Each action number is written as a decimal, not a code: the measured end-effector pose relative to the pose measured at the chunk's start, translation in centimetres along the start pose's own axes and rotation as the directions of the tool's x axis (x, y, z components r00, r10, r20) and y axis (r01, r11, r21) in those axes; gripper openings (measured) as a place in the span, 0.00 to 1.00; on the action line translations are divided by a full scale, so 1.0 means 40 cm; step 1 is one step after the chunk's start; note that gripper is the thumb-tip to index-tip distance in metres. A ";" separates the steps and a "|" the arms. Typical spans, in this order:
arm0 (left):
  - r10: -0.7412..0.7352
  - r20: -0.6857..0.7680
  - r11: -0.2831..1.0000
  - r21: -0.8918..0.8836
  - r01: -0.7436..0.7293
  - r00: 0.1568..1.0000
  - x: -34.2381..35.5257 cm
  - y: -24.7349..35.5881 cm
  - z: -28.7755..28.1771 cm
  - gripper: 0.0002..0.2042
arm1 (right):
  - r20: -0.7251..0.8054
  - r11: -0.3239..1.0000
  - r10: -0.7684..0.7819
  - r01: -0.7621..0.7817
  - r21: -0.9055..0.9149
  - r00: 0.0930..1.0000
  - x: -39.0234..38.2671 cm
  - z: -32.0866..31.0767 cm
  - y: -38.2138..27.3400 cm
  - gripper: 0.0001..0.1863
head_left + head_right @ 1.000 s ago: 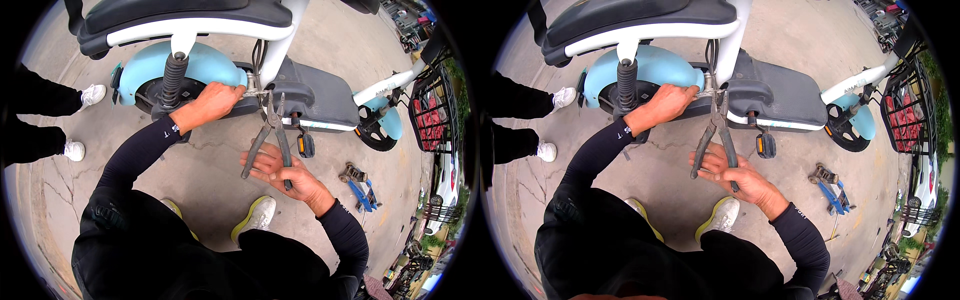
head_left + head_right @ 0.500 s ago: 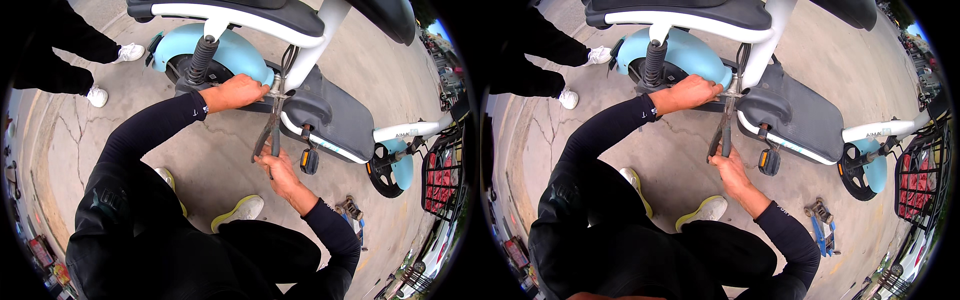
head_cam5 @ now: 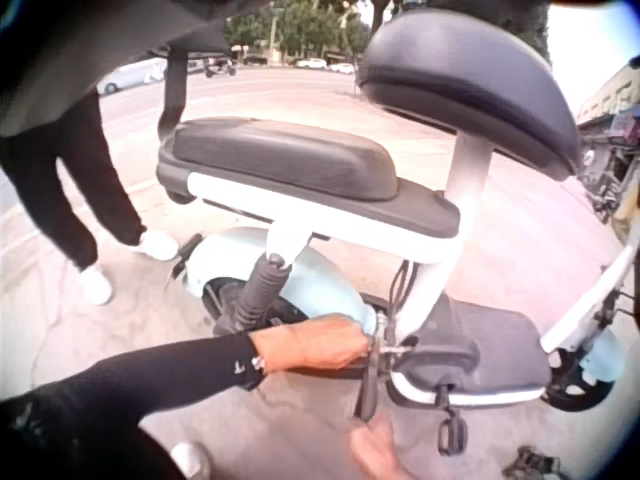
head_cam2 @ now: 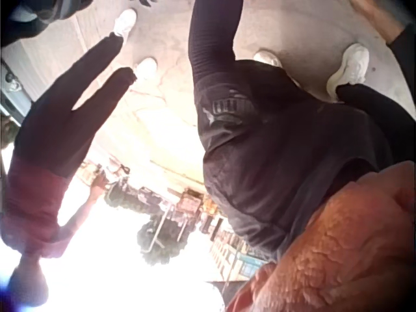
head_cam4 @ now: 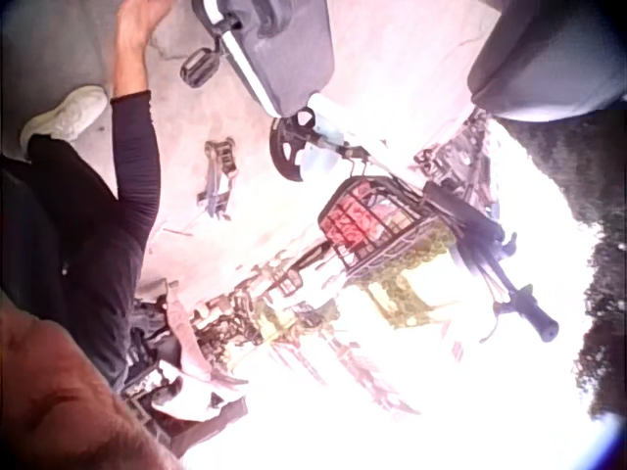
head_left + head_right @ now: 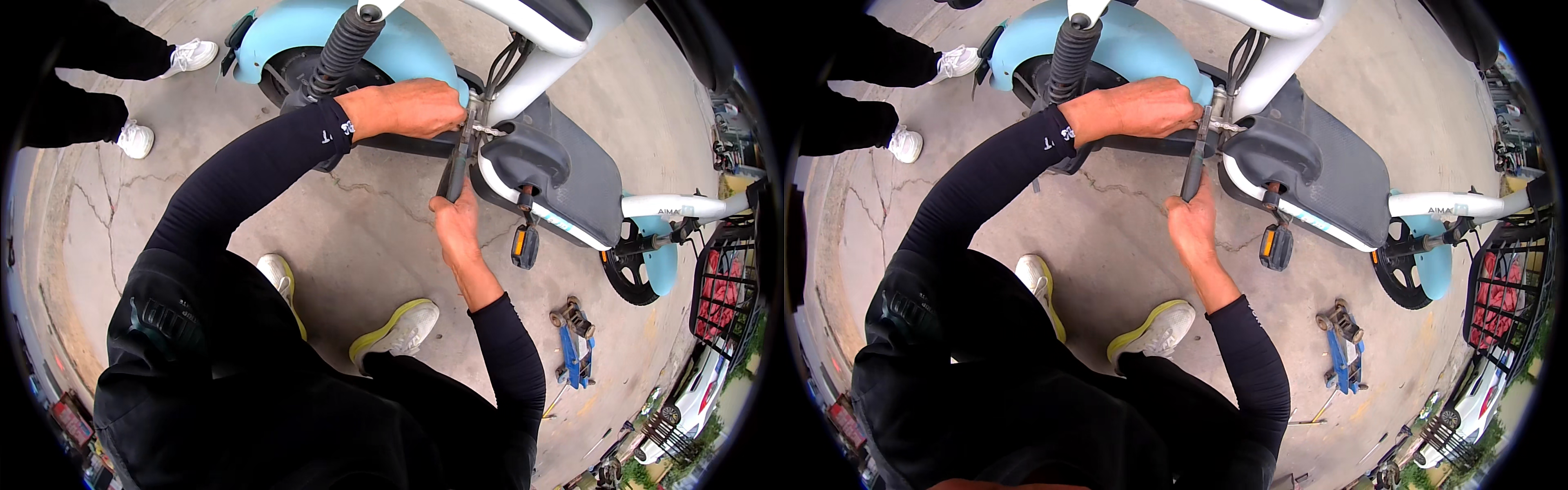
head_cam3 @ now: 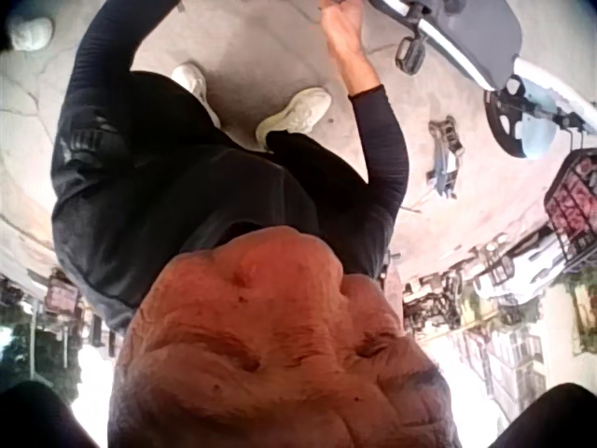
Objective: The person repairs an electric scooter by first using pliers to remove a chain from the pedal mechanism. They then move to the scooter's seat area, open the compartment, and work on the internal wiring, connecting and organizing various electrical connectors.
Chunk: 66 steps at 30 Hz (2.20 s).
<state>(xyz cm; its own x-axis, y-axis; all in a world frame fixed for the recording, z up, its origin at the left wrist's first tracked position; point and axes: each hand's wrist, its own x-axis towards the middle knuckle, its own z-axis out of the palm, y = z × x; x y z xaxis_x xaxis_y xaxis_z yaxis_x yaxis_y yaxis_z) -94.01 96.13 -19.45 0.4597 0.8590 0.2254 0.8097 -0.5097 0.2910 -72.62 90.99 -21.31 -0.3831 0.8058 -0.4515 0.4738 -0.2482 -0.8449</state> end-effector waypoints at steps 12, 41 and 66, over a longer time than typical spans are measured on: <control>0.047 -0.144 0.989 -0.131 -0.067 0.988 -0.012 -0.029 0.010 0.09 | -0.155 0.997 -0.037 0.027 -0.066 0.987 0.021 0.031 -0.021 0.38; -0.446 0.526 -0.411 -0.839 0.357 0.724 -0.049 0.243 0.115 0.46 | -0.234 0.948 0.047 -0.117 -0.295 0.971 0.051 0.004 -0.043 0.30; -0.531 0.564 -0.412 -0.824 0.388 0.632 -0.050 0.289 0.156 0.44 | -0.080 0.939 0.260 -0.272 -0.211 0.962 -0.011 0.001 -0.092 0.33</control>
<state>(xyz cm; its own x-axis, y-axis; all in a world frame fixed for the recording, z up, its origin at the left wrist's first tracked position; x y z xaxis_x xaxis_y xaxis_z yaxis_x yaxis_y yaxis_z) -83.28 88.82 -22.33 0.0660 0.8416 -0.5361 -0.4563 0.5032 0.7339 -74.22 91.53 -18.03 -0.1818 0.7537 -0.6315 0.7162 -0.3386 -0.6103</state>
